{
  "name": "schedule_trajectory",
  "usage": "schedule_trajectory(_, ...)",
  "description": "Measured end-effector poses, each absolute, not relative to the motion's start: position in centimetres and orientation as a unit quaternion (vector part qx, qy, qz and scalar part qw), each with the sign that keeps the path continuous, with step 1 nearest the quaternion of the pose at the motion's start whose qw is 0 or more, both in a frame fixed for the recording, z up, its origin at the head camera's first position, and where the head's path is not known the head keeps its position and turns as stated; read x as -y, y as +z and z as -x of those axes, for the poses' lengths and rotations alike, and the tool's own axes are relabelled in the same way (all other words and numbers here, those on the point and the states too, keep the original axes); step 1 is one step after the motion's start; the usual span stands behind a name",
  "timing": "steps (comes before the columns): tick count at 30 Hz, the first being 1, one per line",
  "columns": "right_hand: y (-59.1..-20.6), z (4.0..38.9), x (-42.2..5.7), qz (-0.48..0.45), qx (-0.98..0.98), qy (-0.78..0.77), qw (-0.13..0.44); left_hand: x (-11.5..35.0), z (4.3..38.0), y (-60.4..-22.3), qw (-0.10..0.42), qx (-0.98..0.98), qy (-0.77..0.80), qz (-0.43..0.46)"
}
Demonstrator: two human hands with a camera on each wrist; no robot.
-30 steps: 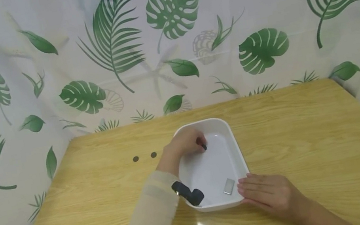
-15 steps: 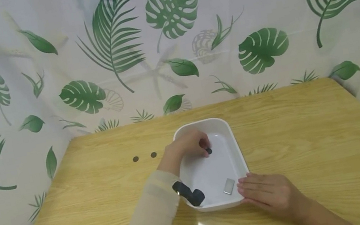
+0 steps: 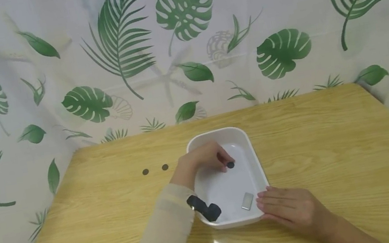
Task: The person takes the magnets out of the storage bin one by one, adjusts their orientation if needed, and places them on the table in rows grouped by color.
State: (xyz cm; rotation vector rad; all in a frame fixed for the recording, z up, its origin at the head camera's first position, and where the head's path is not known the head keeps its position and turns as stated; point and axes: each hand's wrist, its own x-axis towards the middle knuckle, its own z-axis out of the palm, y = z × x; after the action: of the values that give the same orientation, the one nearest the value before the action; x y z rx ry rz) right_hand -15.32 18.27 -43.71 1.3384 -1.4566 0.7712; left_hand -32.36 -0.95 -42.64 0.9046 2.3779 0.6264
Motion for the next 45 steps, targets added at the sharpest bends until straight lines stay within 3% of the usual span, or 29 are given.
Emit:
schedule_trajectory(16,-44.3,15.6,-18.7,-0.550,0.598,0.318,0.490,-0.1,32.5,-43.2,0.284,-0.846,0.288,-0.347)
schedule_trajectory(45,-43.8,15.8,-18.5,-0.552,0.596,0.322,0.486,-0.8,32.7,-43.7,0.233,-0.859,0.220,-0.399)
